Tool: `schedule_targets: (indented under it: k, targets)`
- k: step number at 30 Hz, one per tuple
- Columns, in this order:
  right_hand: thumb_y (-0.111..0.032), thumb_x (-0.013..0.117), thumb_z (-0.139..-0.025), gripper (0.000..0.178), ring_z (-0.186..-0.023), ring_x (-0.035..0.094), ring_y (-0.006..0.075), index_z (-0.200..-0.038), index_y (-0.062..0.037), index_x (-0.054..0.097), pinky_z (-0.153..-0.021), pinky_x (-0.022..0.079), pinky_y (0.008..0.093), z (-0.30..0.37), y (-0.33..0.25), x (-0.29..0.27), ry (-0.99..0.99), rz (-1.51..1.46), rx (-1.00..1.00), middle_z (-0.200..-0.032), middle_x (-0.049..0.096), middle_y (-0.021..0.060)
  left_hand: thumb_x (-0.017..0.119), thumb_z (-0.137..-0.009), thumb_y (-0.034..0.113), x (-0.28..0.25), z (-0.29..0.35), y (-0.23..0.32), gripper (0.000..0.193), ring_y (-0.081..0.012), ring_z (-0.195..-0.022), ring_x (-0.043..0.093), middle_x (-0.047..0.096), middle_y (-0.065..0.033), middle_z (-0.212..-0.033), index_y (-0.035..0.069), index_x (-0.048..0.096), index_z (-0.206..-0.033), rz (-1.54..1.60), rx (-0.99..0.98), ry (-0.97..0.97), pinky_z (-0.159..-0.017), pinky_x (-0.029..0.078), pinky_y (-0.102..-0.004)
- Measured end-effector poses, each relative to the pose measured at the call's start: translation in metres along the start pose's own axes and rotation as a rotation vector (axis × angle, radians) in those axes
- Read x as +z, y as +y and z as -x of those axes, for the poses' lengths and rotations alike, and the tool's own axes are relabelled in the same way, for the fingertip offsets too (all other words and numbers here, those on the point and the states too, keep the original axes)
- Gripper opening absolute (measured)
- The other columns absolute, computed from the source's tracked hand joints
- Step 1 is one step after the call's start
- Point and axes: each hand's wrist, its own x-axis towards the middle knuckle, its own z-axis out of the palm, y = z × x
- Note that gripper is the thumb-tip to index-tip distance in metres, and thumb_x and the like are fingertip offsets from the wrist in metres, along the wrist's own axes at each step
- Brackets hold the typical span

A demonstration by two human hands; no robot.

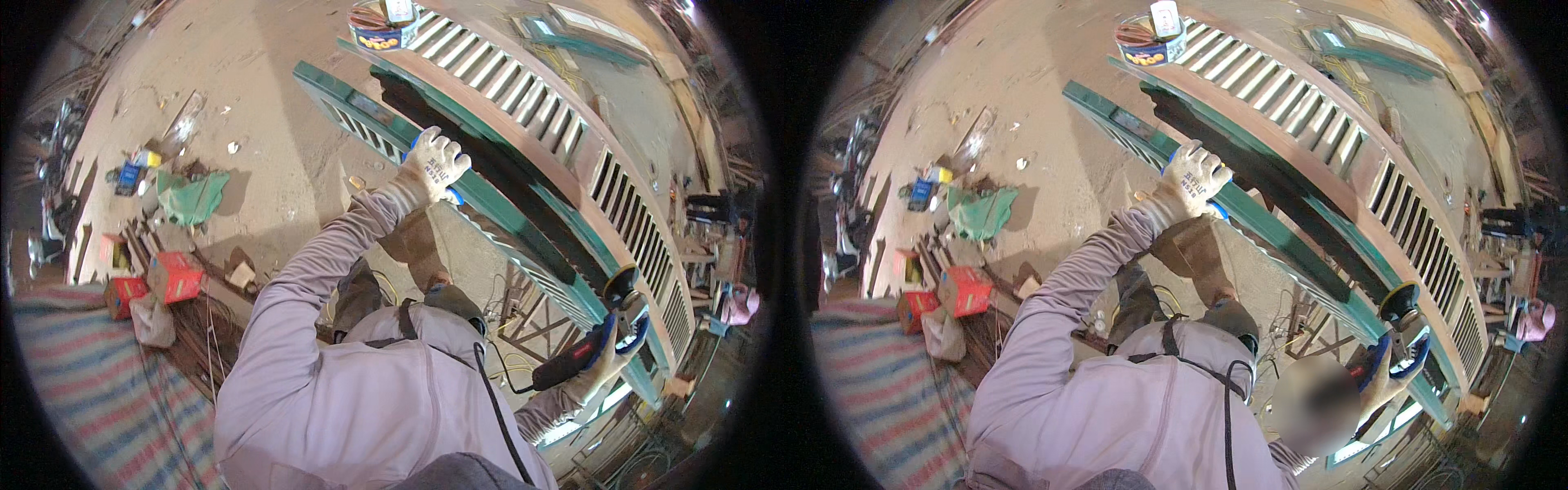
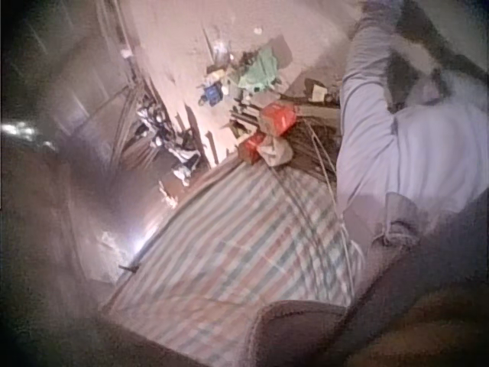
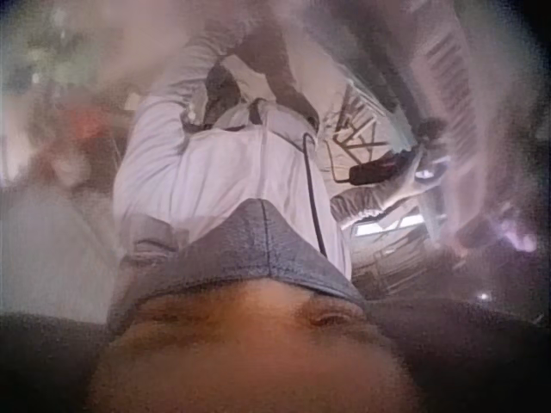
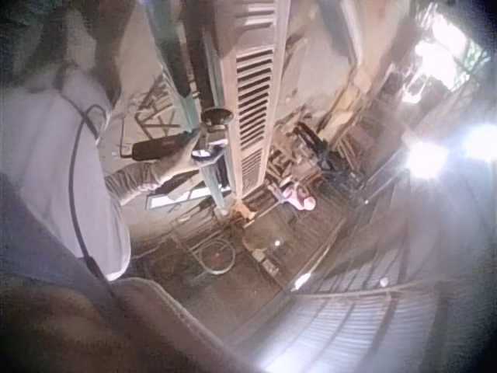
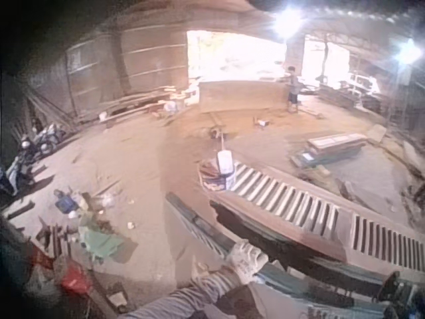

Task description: The person applies glue to a wooden slatted frame and then uses an orbital sander to smooth its surfaces. The person works on multiple sections of the frame, moving the sander along the slats and edges.

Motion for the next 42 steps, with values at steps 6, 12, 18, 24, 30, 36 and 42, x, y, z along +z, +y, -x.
schedule_targets:
  k: [6, 12, 18, 24, 30, 36, 42]
  targets:
    - [-0.004, 0.081, -0.087, 0.073, -0.1, 0.066, 0.0204, -0.151, -0.0067, 0.047, -0.078, 0.059, 0.0297, 0.114, -0.056, 0.083, 0.127, -0.017, 0.028, -0.136, 0.058, 0.015, 0.079, -0.076, 0.06, 0.005, 0.02, -0.101, 0.072, -0.0291, -0.119, 0.06, 0.064, -0.0097, -0.12, 0.015, 0.06, -0.129, 0.041, 0.079, 0.056, -0.117, 0.034, -0.0532]
    - [-0.008, 0.08, -0.09, 0.07, -0.078, 0.064, 0.0142, -0.151, -0.012, 0.047, -0.064, 0.055, 0.0273, 0.193, -0.127, 0.144, 0.093, -0.029, 0.222, -0.12, 0.063, 0.0089, 0.082, -0.077, 0.051, 0.023, 0.037, -0.153, 0.077, -0.0281, -0.121, 0.058, 0.063, -0.0093, -0.123, 0.016, 0.056, -0.14, 0.096, 0.159, 0.097, -0.113, 0.039, -0.0513]
    - [-0.016, 0.081, -0.091, 0.068, -0.071, 0.066, 0.0169, -0.15, -0.0123, 0.047, -0.057, 0.055, 0.0294, 0.219, -0.132, 0.149, 0.191, 0.041, 0.238, -0.11, 0.067, 0.0103, 0.08, -0.076, 0.055, 0.031, 0.045, -0.191, 0.087, -0.0304, -0.125, 0.057, 0.063, -0.0084, -0.125, 0.015, 0.051, -0.147, 0.14, 0.176, 0.136, -0.114, 0.037, -0.0584]
    - [-0.017, 0.08, -0.091, 0.068, -0.069, 0.065, 0.0174, -0.15, -0.0131, 0.047, -0.056, 0.055, 0.03, 0.238, -0.124, 0.122, 0.284, 0.074, 0.282, -0.11, 0.068, 0.0115, 0.072, -0.067, 0.077, 0.025, 0.067, -0.238, 0.094, -0.0293, -0.127, 0.056, 0.063, -0.0083, -0.129, 0.024, 0.058, -0.143, -0.091, 0.051, 0.172, -0.119, 0.023, -0.0669]
    - [-0.012, 0.08, -0.091, 0.065, -0.067, 0.066, 0.0187, -0.147, -0.0114, 0.047, -0.056, 0.055, 0.0302, 0.256, -0.142, 0.118, 0.381, 0.053, 0.408, -0.1, 0.069, 0.0108, 0.075, -0.059, 0.081, 0.01, 0.059, -0.256, 0.097, -0.0308, -0.121, 0.058, 0.064, -0.01, -0.126, 0.02, 0.064, -0.134, 0.009, -0.036, 0.046, -0.118, 0.028, -0.0609]
    - [-0.003, 0.083, -0.085, 0.077, -0.089, 0.068, 0.0193, -0.152, -0.0106, 0.045, -0.07, 0.058, 0.0303, 0.245, -0.108, 0.09, 0.397, 0.103, 0.296, -0.127, 0.062, 0.0124, 0.078, -0.061, 0.077, 0.038, 0.068, -0.271, 0.09, -0.0331, -0.127, 0.056, 0.065, -0.0103, -0.125, 0.015, 0.067, -0.126, 0.036, -0.039, 0.332, -0.116, 0.03, -0.0634]
    - [0.005, 0.08, -0.084, 0.078, -0.093, 0.068, 0.0173, -0.152, -0.012, 0.045, -0.072, 0.059, 0.0298, 0.247, -0.119, 0.091, 0.447, -0.033, 0.421, -0.133, 0.059, 0.0127, 0.074, -0.084, 0.053, 0.054, 0.07, -0.305, 0.059, -0.0356, -0.132, 0.052, 0.061, -0.0141, -0.135, 0.013, 0.066, -0.127, 0.13, -0.029, 0.308, -0.115, 0.033, -0.0527]
